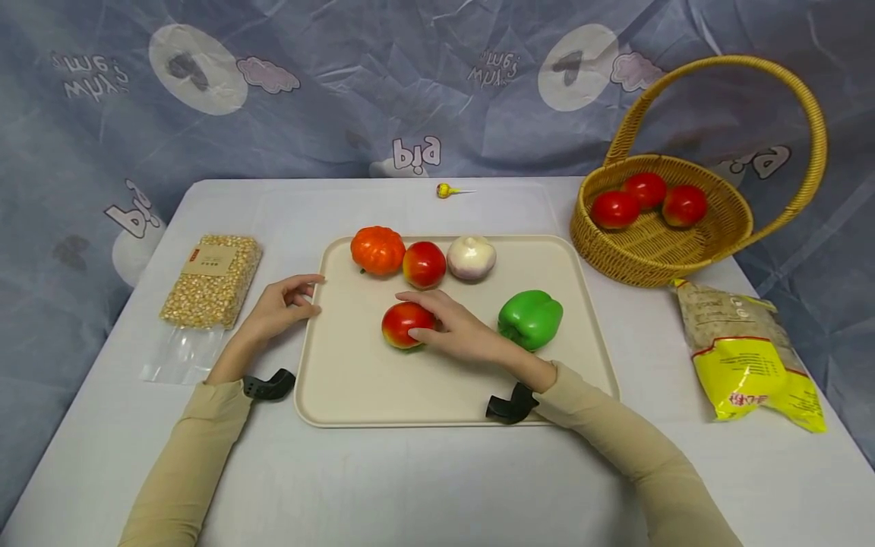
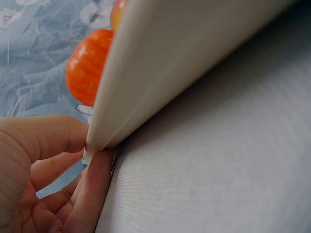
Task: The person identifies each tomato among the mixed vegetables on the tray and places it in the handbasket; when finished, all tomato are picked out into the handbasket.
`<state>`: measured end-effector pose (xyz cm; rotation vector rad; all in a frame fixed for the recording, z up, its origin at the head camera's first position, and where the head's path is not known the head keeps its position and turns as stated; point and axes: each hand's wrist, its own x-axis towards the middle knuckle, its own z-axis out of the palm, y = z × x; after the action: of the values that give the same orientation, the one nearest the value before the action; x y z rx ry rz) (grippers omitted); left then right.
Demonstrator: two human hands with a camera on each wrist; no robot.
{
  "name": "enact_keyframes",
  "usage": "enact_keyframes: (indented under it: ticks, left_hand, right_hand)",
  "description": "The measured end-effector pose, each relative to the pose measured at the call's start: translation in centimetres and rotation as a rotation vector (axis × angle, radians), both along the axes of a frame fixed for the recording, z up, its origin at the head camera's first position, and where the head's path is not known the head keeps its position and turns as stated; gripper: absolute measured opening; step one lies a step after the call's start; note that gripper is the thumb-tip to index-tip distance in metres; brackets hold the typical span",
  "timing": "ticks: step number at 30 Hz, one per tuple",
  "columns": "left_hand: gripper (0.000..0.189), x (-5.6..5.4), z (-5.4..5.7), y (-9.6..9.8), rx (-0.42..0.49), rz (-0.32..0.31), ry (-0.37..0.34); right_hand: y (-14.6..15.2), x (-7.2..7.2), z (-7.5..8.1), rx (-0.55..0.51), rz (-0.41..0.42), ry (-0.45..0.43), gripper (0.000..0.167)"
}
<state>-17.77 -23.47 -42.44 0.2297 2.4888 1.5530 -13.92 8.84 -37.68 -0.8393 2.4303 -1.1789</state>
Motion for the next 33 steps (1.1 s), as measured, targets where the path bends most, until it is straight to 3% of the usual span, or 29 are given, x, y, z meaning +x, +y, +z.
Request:
enact_keyframes:
  ticks: [10, 16, 33]
  left_hand:
    - [0.052, 0.0, 0.0, 0.0, 0.001, -0.005, 0.002]
    - [0.053, 0.0, 0.1, 0.1, 0.000, -0.016, -0.002]
    - [0.053, 0.1, 0.1, 0.0, -0.011, -0.009, -0.007]
  right_hand:
    - [0.8, 0.6, -0.3, 0.047, 0.071, -0.013, 0.062]
    - [1.3, 1.2, 0.1, 0.067, 0.056, -0.014, 0.059]
    - [3.4, 3.2, 4.0, 0.041, 0.004, 0.068, 0.055]
